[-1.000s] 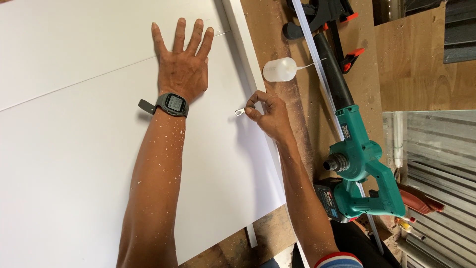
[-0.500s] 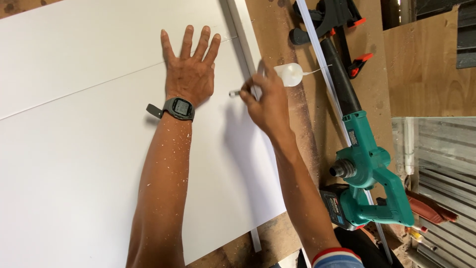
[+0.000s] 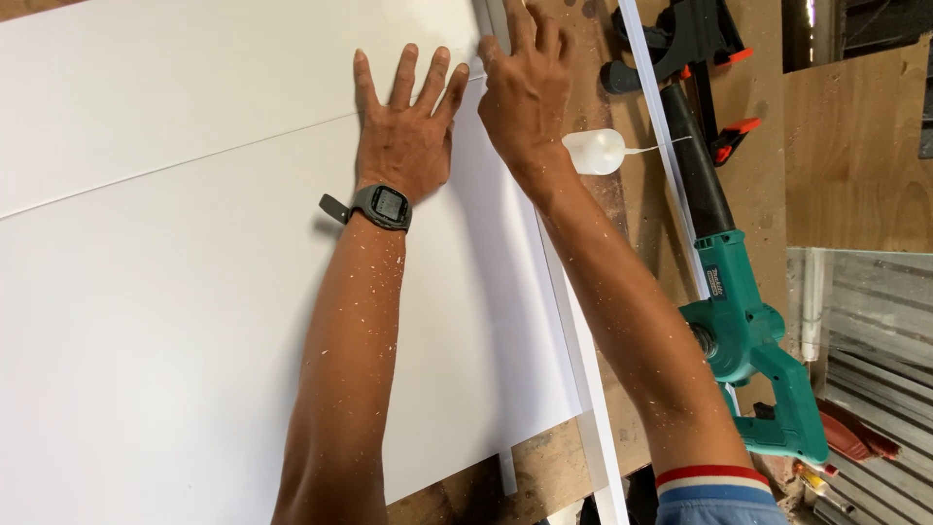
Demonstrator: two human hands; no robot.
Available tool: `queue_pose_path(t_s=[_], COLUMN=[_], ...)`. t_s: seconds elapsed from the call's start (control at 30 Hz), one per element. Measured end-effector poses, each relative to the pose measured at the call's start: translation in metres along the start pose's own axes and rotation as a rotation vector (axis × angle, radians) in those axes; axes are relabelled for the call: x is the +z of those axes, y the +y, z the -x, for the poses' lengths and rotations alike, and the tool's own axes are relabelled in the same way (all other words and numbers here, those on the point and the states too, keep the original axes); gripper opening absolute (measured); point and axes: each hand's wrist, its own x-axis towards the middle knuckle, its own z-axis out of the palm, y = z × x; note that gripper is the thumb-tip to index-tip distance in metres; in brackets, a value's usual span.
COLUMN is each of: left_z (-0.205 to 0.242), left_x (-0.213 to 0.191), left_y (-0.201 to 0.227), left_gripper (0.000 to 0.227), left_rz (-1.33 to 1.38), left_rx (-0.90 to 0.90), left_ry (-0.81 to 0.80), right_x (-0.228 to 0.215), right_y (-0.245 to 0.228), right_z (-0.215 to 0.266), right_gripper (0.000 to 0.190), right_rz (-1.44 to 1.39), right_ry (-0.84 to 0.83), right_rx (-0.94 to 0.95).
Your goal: Applying glue and trimming laminate on a wooden panel.
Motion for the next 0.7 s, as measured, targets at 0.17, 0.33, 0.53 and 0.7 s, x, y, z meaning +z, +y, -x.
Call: queue_pose_path(t_s=[0.17,0.33,0.53,0.7], left_z=[-0.004,-0.004,-0.007,-0.006], left_x=[-0.002,-0.001,-0.003,-0.005], left_y=[0.0,0.0,-0.002,0.002], left_gripper=[0.066,0.072,0.07,0.068], left_rz=[0.007,-0.035,0.037,0.025], left_rx=[-0.011,0.002,-0.037,-0.019], left_ry=[-0.014,-0.077,-0.032,-0.065], right_x=[-0.006,-0.002,-0.006,-0.012], right_y=[-0.001,0.003,-0.003,0.0], right_z=[0.005,-0.006,-0.011,-0.01], right_gripper=[0.026,0.019,0.025,0.017], right_rz=[0.032,0.063,-0.005,0.044], right_ry=[-0.022,-0.074,-0.072,-0.126], right_rx=[-0.102,-0.097,-0.13,-0.12])
